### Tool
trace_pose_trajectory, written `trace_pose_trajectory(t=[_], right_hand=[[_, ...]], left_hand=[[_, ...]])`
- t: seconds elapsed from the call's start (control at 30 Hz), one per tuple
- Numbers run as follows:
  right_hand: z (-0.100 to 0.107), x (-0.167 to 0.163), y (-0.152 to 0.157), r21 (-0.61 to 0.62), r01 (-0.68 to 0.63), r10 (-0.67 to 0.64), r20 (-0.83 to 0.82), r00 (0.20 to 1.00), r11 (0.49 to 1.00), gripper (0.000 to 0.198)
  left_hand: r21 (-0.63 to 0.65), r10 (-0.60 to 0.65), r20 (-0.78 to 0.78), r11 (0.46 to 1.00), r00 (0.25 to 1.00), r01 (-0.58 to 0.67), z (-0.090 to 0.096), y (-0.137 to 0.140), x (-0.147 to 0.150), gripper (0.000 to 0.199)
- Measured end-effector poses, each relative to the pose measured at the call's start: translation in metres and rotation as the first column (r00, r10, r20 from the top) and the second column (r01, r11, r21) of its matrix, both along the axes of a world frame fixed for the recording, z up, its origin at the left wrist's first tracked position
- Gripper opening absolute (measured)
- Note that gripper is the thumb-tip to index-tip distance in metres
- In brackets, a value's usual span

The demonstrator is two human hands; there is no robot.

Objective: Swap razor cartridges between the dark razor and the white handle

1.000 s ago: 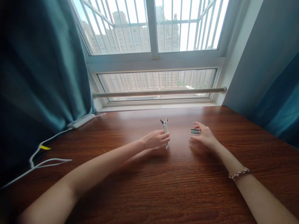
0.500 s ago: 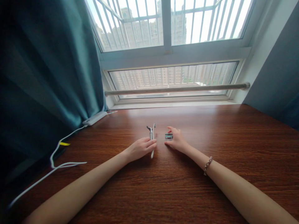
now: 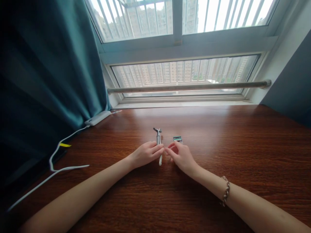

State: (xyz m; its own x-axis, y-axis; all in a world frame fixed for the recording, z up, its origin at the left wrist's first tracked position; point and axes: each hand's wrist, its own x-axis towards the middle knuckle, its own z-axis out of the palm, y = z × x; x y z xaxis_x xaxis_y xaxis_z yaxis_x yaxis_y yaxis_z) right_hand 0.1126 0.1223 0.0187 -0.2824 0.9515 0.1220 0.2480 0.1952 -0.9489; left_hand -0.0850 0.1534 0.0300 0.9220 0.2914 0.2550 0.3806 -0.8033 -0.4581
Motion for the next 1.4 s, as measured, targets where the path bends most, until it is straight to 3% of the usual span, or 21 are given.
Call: trace_pose_trajectory(t=[0.07,0.13,0.3,0.6,0.83,1.1,1.4], right_hand=[[0.0,-0.013,-0.014,-0.233,-0.09,0.039,-0.215,0.976,0.968,0.032],[-0.002,-0.022,-0.022,-0.344,-0.161,0.022,-0.375,0.927,0.925,0.036],[-0.002,-0.025,-0.024,-0.327,-0.164,-0.008,-0.467,0.884,0.931,0.037],[-0.009,-0.012,-0.012,-0.218,0.03,-0.063,-0.145,0.987,0.975,0.026],[-0.015,-0.004,-0.001,-0.164,0.107,-0.098,0.061,0.993,0.981,0.02],[-0.003,0.001,-0.004,0.112,0.146,-0.177,0.347,0.921,0.983,0.015],[-0.002,0.005,-0.003,0.17,0.118,-0.182,0.436,0.881,0.978,0.01]], left_hand=[[0.003,-0.006,0.003,1.0,1.0,0.006,0.001,-0.002,0.001,0.019],[0.009,-0.016,0.003,1.0,1.0,0.016,0.001,-0.004,0.002,0.019],[0.006,-0.026,-0.007,1.0,1.0,0.026,0.001,-0.006,0.002,0.02],[-0.108,0.036,0.256,0.994,0.966,-0.009,-0.011,0.005,-0.002,0.021],[-0.212,0.095,0.185,0.976,0.978,-0.054,-0.013,0.009,0.0,0.017],[-0.262,0.116,0.147,0.962,0.982,-0.074,-0.01,0.007,0.001,0.02],[-0.263,0.073,0.11,0.964,0.991,-0.042,-0.006,0.004,0.003,0.021]])
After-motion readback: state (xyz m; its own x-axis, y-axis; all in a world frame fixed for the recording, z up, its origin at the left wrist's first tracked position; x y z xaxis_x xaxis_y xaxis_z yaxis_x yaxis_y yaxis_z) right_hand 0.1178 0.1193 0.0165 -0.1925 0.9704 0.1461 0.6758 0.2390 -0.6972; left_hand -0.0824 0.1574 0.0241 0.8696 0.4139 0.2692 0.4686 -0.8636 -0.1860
